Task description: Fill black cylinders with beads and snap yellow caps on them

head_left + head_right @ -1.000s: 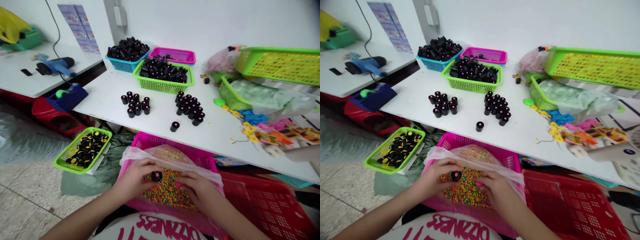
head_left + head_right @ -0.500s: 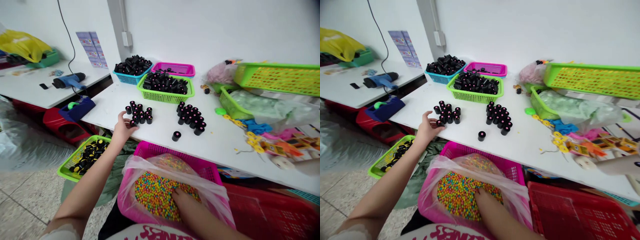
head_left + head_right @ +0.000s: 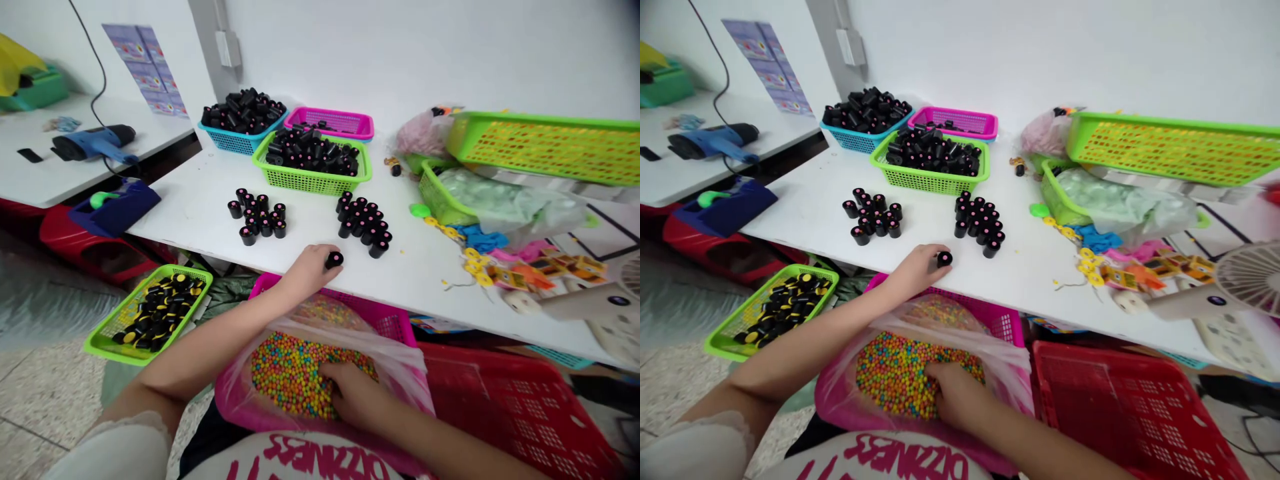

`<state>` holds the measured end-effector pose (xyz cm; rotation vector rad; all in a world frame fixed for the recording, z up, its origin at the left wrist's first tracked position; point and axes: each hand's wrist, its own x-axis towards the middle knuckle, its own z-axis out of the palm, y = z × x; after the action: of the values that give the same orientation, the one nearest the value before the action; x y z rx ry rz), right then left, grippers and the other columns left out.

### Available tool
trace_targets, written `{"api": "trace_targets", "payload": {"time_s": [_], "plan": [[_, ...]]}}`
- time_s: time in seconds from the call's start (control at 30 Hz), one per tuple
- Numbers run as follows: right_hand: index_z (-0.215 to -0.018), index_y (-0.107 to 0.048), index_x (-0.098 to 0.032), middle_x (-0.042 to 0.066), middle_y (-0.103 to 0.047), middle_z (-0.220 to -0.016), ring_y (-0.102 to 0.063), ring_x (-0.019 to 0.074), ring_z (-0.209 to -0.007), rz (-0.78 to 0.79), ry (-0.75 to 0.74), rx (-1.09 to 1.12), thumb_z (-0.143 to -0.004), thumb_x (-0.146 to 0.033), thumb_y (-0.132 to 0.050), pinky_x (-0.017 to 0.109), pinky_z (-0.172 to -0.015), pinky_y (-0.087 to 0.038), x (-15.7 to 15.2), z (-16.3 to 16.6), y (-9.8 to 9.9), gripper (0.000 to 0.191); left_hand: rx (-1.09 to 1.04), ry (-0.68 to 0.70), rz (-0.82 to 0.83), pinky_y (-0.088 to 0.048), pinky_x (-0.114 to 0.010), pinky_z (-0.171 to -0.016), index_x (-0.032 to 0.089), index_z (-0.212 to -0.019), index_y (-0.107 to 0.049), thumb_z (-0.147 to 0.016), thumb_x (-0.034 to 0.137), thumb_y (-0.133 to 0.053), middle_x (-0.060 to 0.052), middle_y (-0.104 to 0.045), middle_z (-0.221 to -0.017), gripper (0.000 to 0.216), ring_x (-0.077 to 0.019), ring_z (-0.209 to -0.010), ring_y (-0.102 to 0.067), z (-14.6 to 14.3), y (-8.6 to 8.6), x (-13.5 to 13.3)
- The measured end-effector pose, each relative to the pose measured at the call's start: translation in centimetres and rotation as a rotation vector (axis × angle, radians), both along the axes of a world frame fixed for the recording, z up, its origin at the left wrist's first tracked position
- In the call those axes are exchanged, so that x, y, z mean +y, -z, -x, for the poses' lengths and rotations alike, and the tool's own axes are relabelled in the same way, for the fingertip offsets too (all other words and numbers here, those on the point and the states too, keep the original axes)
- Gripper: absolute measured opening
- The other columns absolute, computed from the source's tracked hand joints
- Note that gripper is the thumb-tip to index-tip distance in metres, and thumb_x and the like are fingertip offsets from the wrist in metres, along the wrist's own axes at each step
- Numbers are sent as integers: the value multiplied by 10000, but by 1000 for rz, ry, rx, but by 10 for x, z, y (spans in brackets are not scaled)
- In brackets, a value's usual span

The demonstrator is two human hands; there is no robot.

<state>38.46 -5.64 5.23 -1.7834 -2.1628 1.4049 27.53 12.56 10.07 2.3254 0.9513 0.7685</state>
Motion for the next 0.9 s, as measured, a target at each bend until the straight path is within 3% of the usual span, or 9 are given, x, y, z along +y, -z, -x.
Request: {"api": "trace_targets", "payload": {"time_s": [0.2, 0.27, 0.4, 0.53, 0.73, 0.9], "plan": [[-1050, -698, -226, 18, -733, -1020, -658, 176, -933, -33, 154, 117, -770, -102, -545, 254, -836, -453, -8, -12, -16, 343, 57, 313, 242, -526, -315, -850, 225, -1075, -664, -816, 272, -673, -30, -725, -1061, 264, -190, -935, -677, 59, -22, -56], [-1036, -698, -223, 25, -732, -1030, -653, 187, -960, -71, 223, 150, -790, -128, -556, 286, -882, -457, -11, -13, -22, 300, 146, 345, 299, -520, -321, -857, 235, -1031, -684, -779, 187, -676, -24, -737, -1039, 257, -203, -944, -677, 77, -12, -81], [-1028, -694, -208, 42, -721, -1058, -637, 178, -1014, -172, 258, 203, -832, -126, -546, 305, -940, -459, -14, -8, -32, 259, 227, 277, 386, -507, -332, -859, 233, -1000, -706, -717, 129, -686, -35, -746, -1013, 302, -228, -944, -669, 95, 22, -114], [-1045, -705, -202, 65, -680, -1108, -618, 157, -1041, -350, 174, 250, -862, -85, -494, 282, -944, -474, -16, 0, -39, 303, 227, 271, 493, -483, -323, -870, 234, -1020, -705, -749, 181, -692, -26, -739, -1000, 277, -216, -945, -652, 95, 37, -125], [-1103, -702, -161, 109, -653, -1098, -599, 171, -1054, -619, 35, 220, -796, 18, -406, 294, -918, -500, -19, 6, -37, 462, 181, 284, 513, -469, -291, -829, 215, -982, -696, -754, 179, -697, -28, -728, -984, 231, -209, -941, -637, 92, 31, -123], [-1142, -686, -189, 96, -648, -1105, -595, 172, -1041, -614, 49, 197, -861, -31, -412, 310, -906, -500, -17, 0, -40, 423, 172, 266, 545, -479, -274, -754, 211, -971, -690, -737, 201, -722, -16, -728, -911, 237, -187, -828, -647, 92, 30, -127]]}}
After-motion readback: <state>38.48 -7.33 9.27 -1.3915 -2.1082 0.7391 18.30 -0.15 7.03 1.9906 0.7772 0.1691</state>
